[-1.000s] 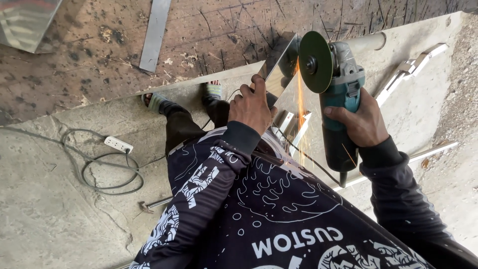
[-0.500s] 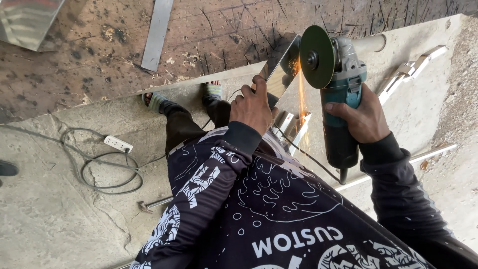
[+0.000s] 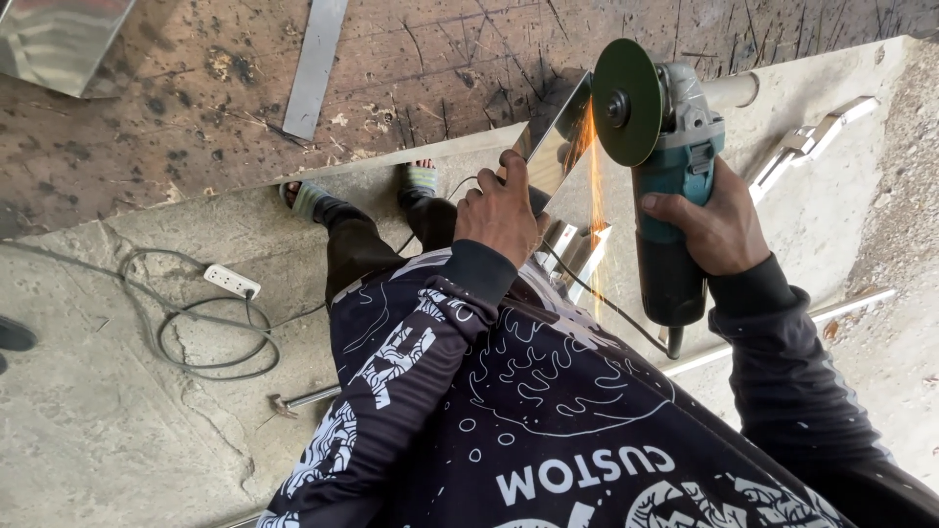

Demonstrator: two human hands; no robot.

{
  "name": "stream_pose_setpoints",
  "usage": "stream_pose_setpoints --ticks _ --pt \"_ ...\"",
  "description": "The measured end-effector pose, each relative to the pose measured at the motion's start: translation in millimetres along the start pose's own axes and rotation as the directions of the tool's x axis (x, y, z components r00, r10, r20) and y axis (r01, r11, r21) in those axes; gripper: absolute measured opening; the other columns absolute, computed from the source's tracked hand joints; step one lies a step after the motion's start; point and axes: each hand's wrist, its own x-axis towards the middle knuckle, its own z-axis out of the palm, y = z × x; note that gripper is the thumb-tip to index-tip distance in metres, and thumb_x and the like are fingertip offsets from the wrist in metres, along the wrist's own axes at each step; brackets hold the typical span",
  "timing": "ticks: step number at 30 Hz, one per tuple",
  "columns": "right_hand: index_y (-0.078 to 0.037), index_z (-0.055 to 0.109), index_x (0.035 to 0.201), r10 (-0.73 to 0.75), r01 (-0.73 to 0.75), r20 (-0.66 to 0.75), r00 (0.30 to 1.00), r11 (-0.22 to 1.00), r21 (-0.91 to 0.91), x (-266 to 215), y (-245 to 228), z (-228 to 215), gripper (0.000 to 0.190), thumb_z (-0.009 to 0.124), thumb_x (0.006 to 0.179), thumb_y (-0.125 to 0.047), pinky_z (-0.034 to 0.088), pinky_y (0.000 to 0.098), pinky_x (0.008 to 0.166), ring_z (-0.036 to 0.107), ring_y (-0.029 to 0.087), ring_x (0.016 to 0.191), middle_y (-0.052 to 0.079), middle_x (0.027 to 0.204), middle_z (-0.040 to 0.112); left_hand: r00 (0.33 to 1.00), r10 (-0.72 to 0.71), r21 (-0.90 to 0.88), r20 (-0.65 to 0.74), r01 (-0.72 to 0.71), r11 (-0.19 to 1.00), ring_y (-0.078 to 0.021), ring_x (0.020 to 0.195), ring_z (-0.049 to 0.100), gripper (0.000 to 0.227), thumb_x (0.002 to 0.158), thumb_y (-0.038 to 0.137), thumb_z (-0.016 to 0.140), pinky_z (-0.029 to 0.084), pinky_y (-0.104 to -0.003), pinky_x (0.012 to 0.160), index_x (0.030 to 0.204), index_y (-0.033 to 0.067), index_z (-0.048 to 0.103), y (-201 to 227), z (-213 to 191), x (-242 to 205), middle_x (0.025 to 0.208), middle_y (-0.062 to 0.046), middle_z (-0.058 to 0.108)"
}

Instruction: The person uses an angle grinder to cut a rectangular metal tube into several shorter pieces. After cutting, the person arranges the cut pieces on the workbench and handles a partially assembled metal frame.

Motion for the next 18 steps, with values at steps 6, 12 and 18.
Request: stream_pose_setpoints --ticks 6,12,18 --pt "-0.009 0.06 0.112 0.0 0.0 -0.02 1.0 1.0 -0.007 1 -9 2 0.056 0.088 0.079 -0.043 0.048 0.0452 0.085 0.064 0.032 0.091 0.011 0.091 0.062 1.0 -0.008 -0.01 0.024 0.008 1.0 -0.0511 0.098 0.069 0.089 0.085 0.045 0.078 0.055 -0.056 0.086 0.145 0.0034 0.027 0 -1 1 0.109 -0.024 0.057" --pt "-0.011 0.061 0.111 0.003 -0.003 -0.026 1.0 1.0 -0.006 9 -7 -1 0.053 0.09 0.077 -0.041 0.048 0.0409 0.087 0.064 0.028 0.091 0.008 0.091 0.063 1.0 -0.009 -0.016 0.023 0.01 1.0 -0.0519 0.098 0.069 0.088 0.085 0.043 0.078 0.055 -0.057 0.086 0.145 0.0027 0.027 3 -5 -1 0.11 -0.026 0.057" --pt "-0.008 0.06 0.111 -0.022 0.021 -0.019 1.0 0.999 -0.028 10 -15 -2 0.054 0.088 0.08 -0.042 0.048 0.0441 0.085 0.063 0.03 0.089 0.01 0.089 0.061 0.999 -0.02 -0.033 0.04 0.021 0.999 -0.0515 0.099 0.068 0.087 0.085 0.042 0.078 0.055 -0.056 0.087 0.144 0.0023 0.028 5 -9 0 0.109 -0.025 0.057"
